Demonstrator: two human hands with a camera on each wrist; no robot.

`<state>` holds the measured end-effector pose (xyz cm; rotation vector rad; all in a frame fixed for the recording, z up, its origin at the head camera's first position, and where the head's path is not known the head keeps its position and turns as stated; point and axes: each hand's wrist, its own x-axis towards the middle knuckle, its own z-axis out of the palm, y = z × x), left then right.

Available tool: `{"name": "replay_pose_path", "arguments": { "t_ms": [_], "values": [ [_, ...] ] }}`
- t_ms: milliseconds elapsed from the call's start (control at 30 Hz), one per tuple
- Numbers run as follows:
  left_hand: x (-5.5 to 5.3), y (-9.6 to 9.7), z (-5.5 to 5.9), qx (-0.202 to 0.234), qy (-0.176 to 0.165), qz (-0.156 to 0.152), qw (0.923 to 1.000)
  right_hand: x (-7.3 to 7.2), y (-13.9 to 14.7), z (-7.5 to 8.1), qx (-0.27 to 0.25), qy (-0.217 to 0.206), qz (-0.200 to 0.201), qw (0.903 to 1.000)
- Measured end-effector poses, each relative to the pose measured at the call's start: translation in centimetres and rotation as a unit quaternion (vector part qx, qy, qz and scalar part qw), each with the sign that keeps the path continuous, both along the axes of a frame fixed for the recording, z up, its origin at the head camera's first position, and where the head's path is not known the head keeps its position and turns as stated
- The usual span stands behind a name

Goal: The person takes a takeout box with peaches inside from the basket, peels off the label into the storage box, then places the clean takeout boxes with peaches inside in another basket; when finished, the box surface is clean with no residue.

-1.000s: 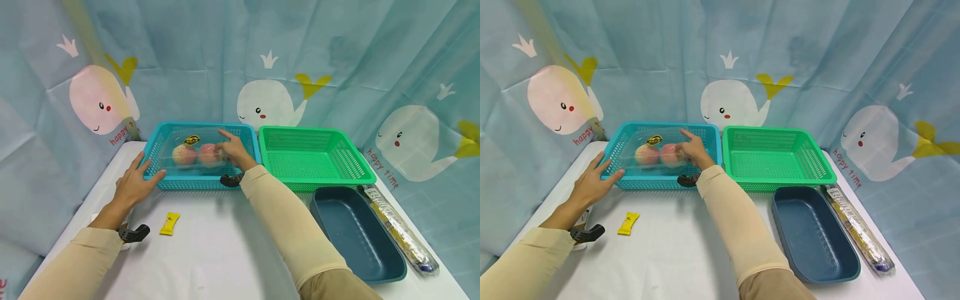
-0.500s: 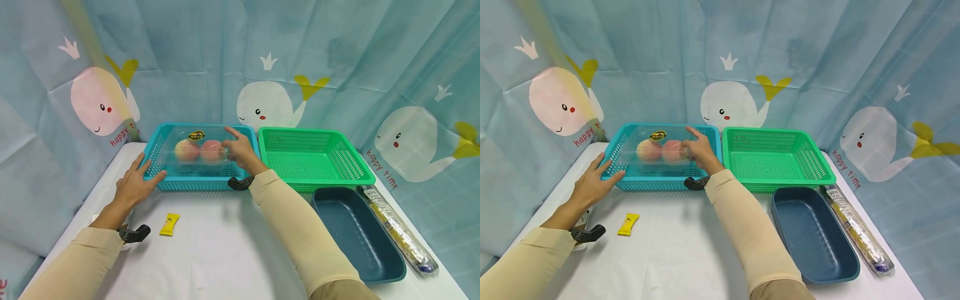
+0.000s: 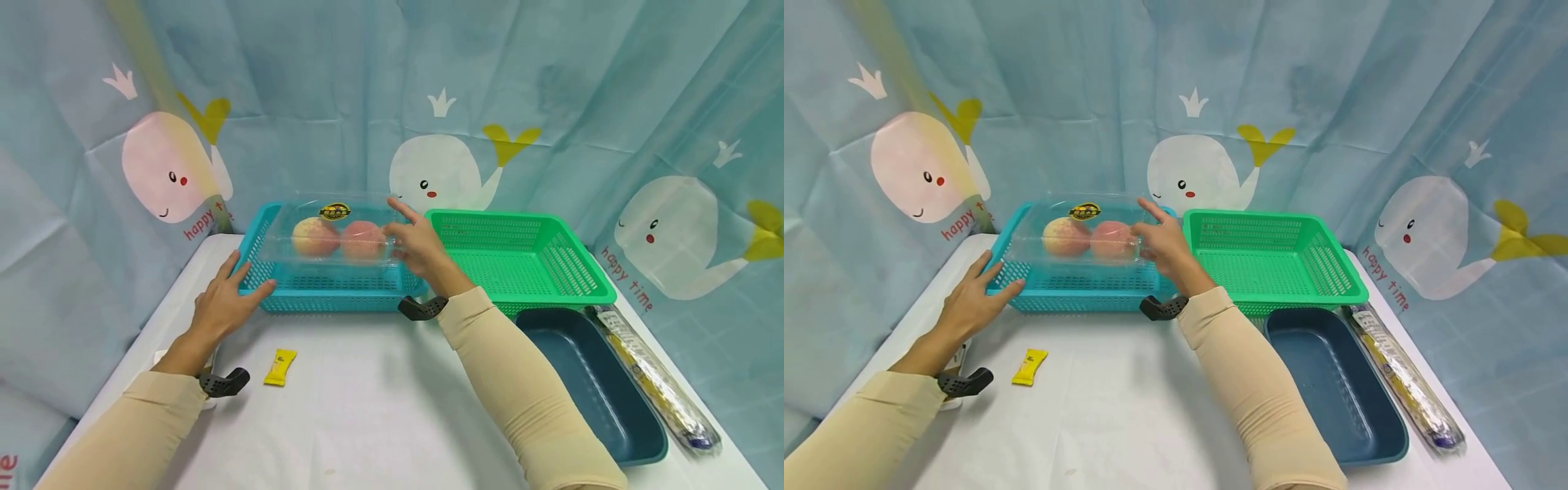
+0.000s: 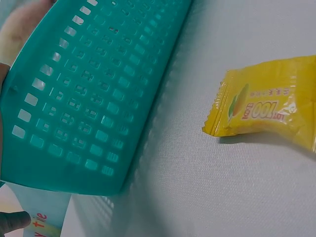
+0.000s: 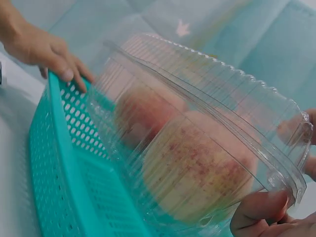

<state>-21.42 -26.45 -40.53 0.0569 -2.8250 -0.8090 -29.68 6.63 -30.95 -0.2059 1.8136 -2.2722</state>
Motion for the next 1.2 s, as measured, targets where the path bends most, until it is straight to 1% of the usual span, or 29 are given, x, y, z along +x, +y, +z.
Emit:
{"name": "replay_pose_path", "arguments": {
  "t_ms": [167, 333, 467, 700, 867, 967, 1200],
  "values": [
    [0.0, 0.2, 0.0, -0.001, 0.003, 0.001, 1.0000, 1.6, 1.5, 0.9, 0.008, 0.018, -0.004, 0.9998],
    [0.0, 0.4, 0.0, 0.005, 0.007, 0.001, 1.0000, 3.3, 2.9, 1.7, 0.019, 0.037, 0.000, 0.9992],
    [0.0, 0.4, 0.1, 0.000, 0.009, 0.000, 1.0000, 4.8, 4.0, 2.0, 0.016, 0.045, 0.007, 0.9989],
    [0.4, 0.2, 0.2, -0.004, 0.013, -0.001, 0.9999, 7.6, 6.2, 1.7, 0.000, 0.065, 0.013, 0.9978],
    [0.4, 0.3, 0.1, -0.004, 0.014, -0.001, 0.9999, 9.4, 7.7, 1.4, 0.014, 0.075, 0.014, 0.9970],
    [0.3, 0.3, 0.0, -0.005, 0.015, 0.001, 0.9999, 10.5, 8.5, 1.2, 0.025, 0.081, 0.009, 0.9964],
    [0.3, 0.3, 0.1, -0.002, 0.011, 0.003, 0.9999, 12.9, 9.9, 0.4, 0.030, 0.080, -0.002, 0.9963]
  ]
}}
